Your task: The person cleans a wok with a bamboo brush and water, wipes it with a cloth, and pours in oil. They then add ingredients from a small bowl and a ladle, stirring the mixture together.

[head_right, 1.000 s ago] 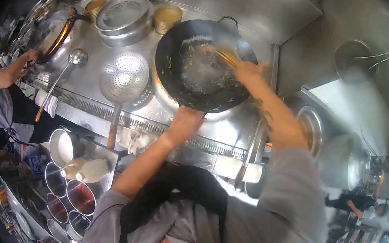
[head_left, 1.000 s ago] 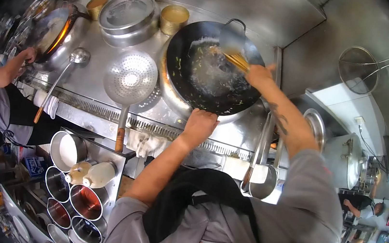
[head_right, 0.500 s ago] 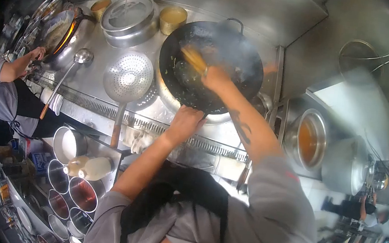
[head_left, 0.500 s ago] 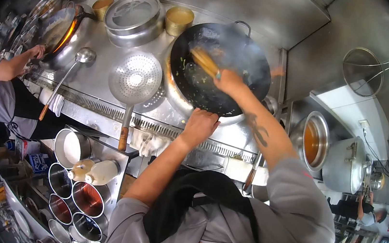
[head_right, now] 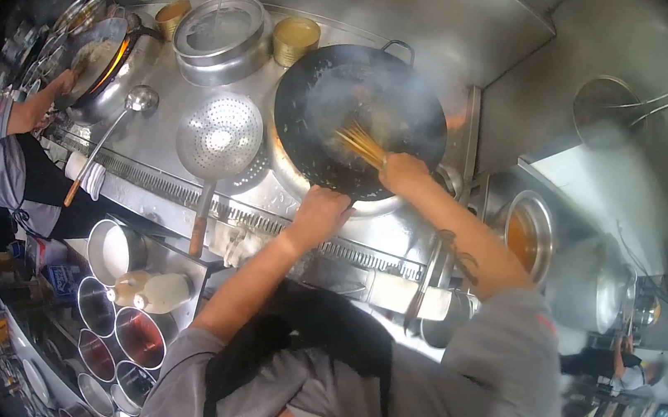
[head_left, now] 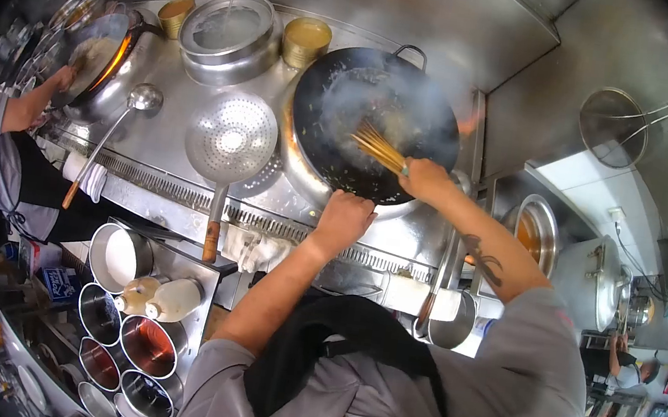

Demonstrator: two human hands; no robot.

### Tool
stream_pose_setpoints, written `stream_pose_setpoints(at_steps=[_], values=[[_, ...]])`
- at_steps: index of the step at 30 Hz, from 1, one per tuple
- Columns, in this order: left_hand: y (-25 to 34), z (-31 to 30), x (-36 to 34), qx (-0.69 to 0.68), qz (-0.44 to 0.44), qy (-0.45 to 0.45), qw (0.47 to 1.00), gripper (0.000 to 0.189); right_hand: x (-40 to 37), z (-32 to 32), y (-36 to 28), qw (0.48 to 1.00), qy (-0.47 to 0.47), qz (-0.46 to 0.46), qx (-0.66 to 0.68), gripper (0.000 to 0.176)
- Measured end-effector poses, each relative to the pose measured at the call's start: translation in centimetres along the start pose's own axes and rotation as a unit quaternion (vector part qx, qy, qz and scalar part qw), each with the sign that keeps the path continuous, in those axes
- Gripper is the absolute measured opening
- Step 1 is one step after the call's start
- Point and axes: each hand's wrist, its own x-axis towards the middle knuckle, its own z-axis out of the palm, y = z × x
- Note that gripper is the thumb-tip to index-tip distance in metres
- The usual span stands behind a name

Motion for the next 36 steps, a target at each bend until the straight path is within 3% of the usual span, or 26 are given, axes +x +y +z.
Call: stream_pose_setpoints(at_steps=[2,5,8,11,14,17,18,21,22,25,26,29,30,33,36], values=[[0.1,-0.2,0.1,-0.004,-0.002,-0.002,1.000,0.016,1.5,-1.8,1.2,1.000,-0.010,0.004,0.004,0.035],[-0.3,-0.2,0.3,0.019,-0.003,-0.003,1.000,0.016,7.9,-3.8,-0.3,0.989,-0.058,0.105,0.081,0.035],[0.0,-0.4,0.0,0.011,-0.004,-0.007,1.000,0.017,3.9,1.0,-0.5,0.997,0.000,0.066,0.050,0.036],[-0.1,-0.6,-0.3,0.005,-0.003,0.001,1.000,0.018,0.1,0.4,2.5,1.000,0.011,0.021,0.011,0.035],[-0.1,-1.0,0.0,-0.007,0.000,-0.002,1.000,0.017,5.1,-2.0,3.5,0.996,0.003,0.090,-0.013,0.035],[-0.2,-1.3,0.0,-0.011,-0.002,-0.004,1.000,0.017,6.5,-0.4,1.5,0.988,0.026,0.127,0.080,0.036],[0.1,-1.3,-0.1,-0.009,-0.004,-0.003,1.000,0.016,4.6,-0.8,0.7,0.988,-0.021,0.118,0.095,0.038],[0.3,-1.3,0.2,-0.009,0.000,0.004,1.000,0.016,-1.3,-0.6,1.8,0.999,-0.015,0.045,0.013,0.039],[0.3,-1.3,0.1,-0.008,0.000,0.005,1.000,0.016,-2.7,-1.9,2.8,0.996,-0.067,0.045,0.024,0.041],[0.1,-1.2,0.0,-0.017,0.006,0.005,1.000,0.016,-1.2,-4.1,6.4,0.971,-0.144,0.179,0.058,0.043],[0.2,-1.2,-0.1,-0.020,0.006,0.005,1.000,0.016,-1.5,-4.2,6.0,0.983,-0.079,0.162,0.025,0.045],[0.1,-1.5,0.1,-0.008,0.009,0.005,1.000,0.014,-1.9,-1.0,4.8,0.986,-0.071,0.149,-0.003,0.043],[0.1,-1.5,0.2,0.002,0.010,0.003,1.000,0.014,-3.6,-4.1,3.1,0.981,-0.110,0.158,0.020,0.040],[0.6,-0.2,-0.1,0.052,0.011,0.024,0.998,0.014,-5.1,-8.9,4.7,0.984,-0.125,0.104,-0.072,0.038],[0.9,0.3,-0.1,0.054,-0.005,0.027,0.998,0.013,-4.2,-10.3,6.9,0.980,-0.087,0.053,-0.173,0.036]])
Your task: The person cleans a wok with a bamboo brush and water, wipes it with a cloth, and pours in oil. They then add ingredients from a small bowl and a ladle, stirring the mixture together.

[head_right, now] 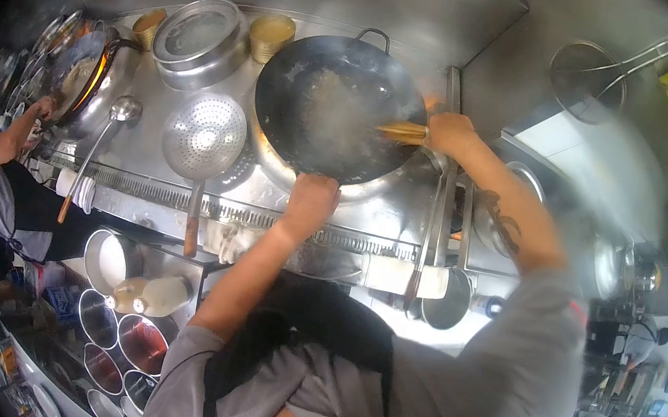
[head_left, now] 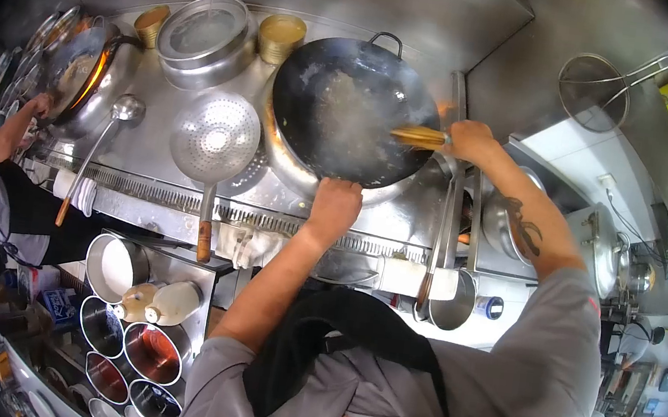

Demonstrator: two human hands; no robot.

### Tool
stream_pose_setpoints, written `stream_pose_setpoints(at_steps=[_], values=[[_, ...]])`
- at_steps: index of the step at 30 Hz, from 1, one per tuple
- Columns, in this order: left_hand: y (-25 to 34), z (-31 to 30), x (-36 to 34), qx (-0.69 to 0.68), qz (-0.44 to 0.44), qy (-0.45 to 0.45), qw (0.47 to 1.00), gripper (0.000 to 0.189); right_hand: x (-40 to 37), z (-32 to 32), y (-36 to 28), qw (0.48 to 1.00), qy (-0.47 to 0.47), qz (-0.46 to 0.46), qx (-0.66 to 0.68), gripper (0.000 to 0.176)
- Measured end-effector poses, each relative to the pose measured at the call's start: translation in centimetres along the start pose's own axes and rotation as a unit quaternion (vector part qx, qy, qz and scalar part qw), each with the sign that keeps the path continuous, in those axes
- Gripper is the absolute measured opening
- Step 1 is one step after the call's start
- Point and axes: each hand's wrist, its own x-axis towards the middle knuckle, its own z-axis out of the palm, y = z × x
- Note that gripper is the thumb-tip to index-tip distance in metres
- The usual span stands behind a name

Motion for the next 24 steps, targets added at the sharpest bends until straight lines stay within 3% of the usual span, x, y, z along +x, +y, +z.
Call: stream_pose_setpoints(at_steps=[3,6,10,13,16,19,22,24], values=[[-0.4,-0.4,0.4,-0.026,0.000,-0.007,1.000,0.014,7.0,3.8,-1.3,0.994,0.089,0.029,0.052,0.034],[-0.2,-0.6,0.6,-0.037,-0.008,-0.006,0.999,0.013,10.4,6.2,-6.0,0.981,0.103,0.059,0.156,0.031],[-0.2,-1.1,0.1,-0.038,-0.010,-0.014,0.999,0.013,5.3,7.0,-3.9,0.975,0.127,0.028,0.178,0.032],[-0.8,-0.8,0.0,-0.051,0.009,-0.006,0.999,0.013,10.3,5.9,-3.5,0.975,0.131,0.030,0.178,0.036],[-0.7,-1.3,-0.1,-0.053,-0.009,-0.021,0.998,0.012,13.0,3.8,-10.6,0.955,0.150,0.011,0.254,0.036],[-0.4,-1.3,0.2,-0.060,-0.001,0.005,0.998,0.016,10.0,5.0,-13.8,0.956,0.141,-0.039,0.255,0.036],[-0.3,-1.5,0.2,-0.070,-0.004,-0.001,0.998,0.017,5.0,4.7,-11.1,0.976,0.090,-0.026,0.197,0.035],[-0.7,-0.9,0.0,-0.072,-0.003,-0.006,0.997,0.016,8.4,4.6,-9.7,0.977,0.091,-0.006,0.194,0.036]])
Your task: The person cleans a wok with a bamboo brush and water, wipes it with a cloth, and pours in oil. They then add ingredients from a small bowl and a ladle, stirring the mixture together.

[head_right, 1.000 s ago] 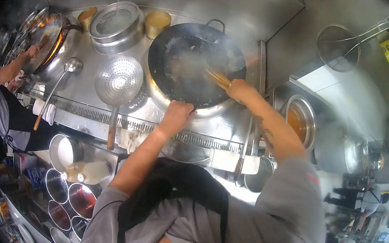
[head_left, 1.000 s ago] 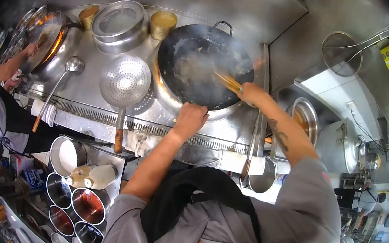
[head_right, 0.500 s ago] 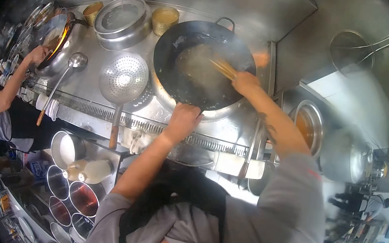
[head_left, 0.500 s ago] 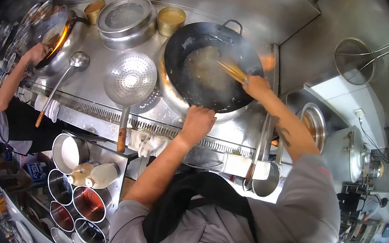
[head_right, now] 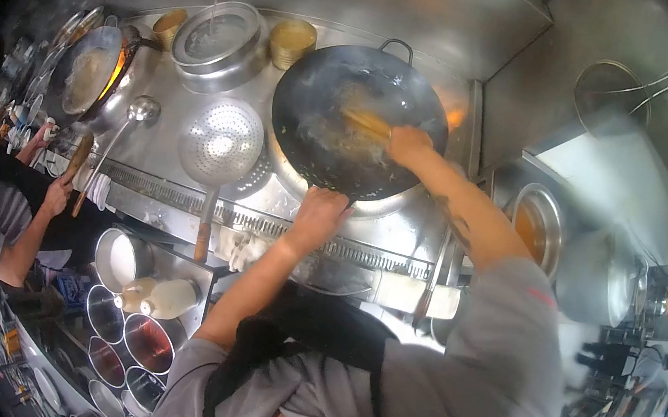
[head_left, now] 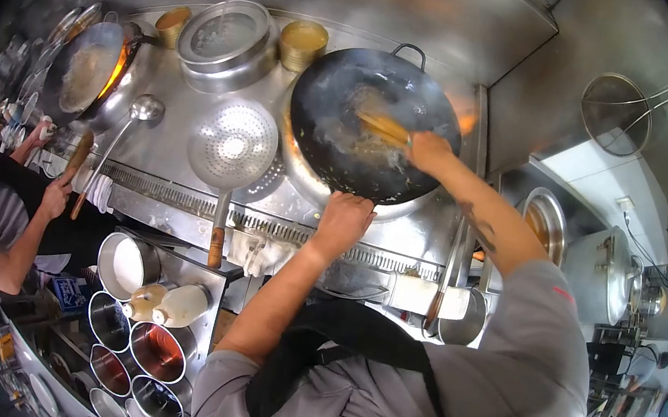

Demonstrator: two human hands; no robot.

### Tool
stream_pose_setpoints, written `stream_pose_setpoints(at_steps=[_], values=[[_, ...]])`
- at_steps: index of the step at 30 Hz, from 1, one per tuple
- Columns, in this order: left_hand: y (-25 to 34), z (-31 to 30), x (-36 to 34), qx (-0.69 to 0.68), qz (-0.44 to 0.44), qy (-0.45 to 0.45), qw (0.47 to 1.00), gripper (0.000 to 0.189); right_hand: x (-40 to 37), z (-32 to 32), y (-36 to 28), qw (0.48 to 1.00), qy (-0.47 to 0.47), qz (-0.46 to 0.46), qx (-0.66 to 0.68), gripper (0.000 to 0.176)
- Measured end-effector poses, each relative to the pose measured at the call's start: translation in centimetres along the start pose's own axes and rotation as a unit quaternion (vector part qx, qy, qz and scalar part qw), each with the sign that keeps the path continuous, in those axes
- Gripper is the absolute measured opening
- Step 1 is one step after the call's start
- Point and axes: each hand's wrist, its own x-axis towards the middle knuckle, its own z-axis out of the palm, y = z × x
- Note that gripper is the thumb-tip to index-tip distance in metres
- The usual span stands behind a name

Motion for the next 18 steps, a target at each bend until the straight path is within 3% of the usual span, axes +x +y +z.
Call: stream_pose_setpoints(at_steps=[4,5,6,9,12,15,18], values=[[-0.7,0.3,0.2,0.023,0.009,0.009,1.000,0.017,2.6,0.5,-0.9,0.999,-0.018,0.031,0.037,0.036],[-0.5,0.4,0.2,0.015,0.012,0.009,1.000,0.017,1.9,1.2,-1.0,0.998,-0.024,0.037,0.054,0.036],[-0.8,0.1,0.0,0.013,0.015,0.008,1.000,0.017,-0.4,2.6,-0.5,0.998,0.039,-0.010,0.049,0.037],[-0.4,-0.4,-0.2,0.006,0.011,0.006,1.000,0.017,-5.2,0.2,2.5,1.000,-0.030,-0.008,0.005,0.037],[0.0,-0.7,0.3,-0.003,0.011,0.005,1.000,0.017,-0.9,-1.3,5.9,0.999,0.000,0.015,-0.045,0.037],[0.7,-0.6,0.1,-0.015,0.005,-0.001,1.000,0.018,4.8,-0.7,3.9,0.997,-0.038,0.066,0.016,0.037],[0.2,-1.0,0.5,-0.009,0.001,-0.003,1.000,0.018,0.9,2.2,3.0,1.000,0.007,0.010,0.028,0.037]])
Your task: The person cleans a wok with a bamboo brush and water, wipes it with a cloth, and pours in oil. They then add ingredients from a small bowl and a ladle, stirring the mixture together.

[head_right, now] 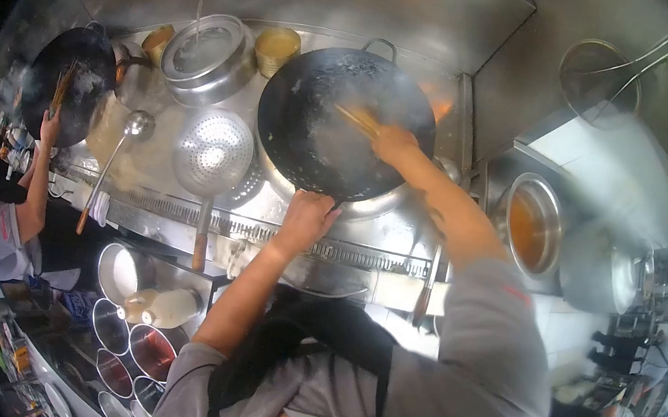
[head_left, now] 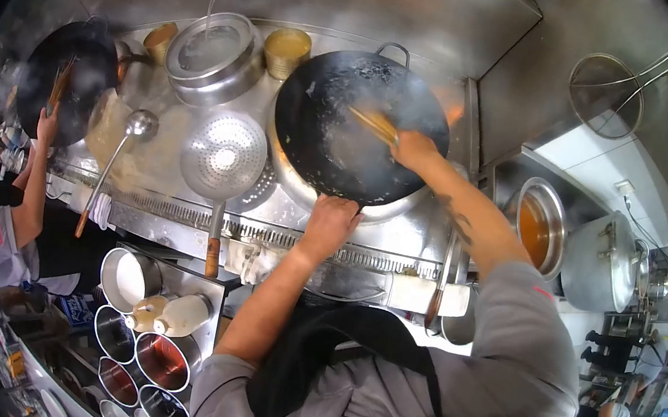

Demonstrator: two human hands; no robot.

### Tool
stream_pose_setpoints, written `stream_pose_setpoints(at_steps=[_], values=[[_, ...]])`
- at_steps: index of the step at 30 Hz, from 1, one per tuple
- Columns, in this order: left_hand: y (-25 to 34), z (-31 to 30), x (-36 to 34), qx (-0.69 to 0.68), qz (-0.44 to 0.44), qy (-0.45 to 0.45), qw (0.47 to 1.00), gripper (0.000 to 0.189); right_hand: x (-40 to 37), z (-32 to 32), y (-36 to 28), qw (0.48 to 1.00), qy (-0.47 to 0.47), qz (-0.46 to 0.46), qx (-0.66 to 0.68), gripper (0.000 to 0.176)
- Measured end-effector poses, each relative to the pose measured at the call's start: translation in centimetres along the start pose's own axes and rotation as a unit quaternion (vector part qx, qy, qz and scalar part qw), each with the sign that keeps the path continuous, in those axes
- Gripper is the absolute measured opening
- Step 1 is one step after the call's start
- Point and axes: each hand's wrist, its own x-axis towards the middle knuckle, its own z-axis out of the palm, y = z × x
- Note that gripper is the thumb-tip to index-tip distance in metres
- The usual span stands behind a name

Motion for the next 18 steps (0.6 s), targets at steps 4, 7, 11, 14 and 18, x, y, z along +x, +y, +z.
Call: stream_pose_setpoints(at_steps=[4,7,11,14,18], values=[[-0.2,0.4,-0.1,0.003,0.002,0.002,1.000,0.018,-1.0,-3.5,3.4,0.999,0.011,-0.026,-0.036,0.038],[-0.2,0.4,-0.1,0.010,0.002,-0.008,1.000,0.018,2.7,-5.2,-1.3,1.000,-0.020,0.010,-0.014,0.037],[-0.2,1.0,0.0,0.009,-0.002,-0.006,1.000,0.018,0.7,-0.8,-5.2,1.000,-0.019,-0.007,-0.018,0.032],[0.0,1.0,0.0,0.017,-0.007,-0.007,1.000,0.019,-2.8,-1.0,-4.8,0.997,0.004,-0.072,-0.027,0.032],[0.2,1.1,0.2,0.019,-0.007,-0.007,1.000,0.018,2.4,-2.7,-5.3,0.999,-0.022,-0.004,0.025,0.035]])
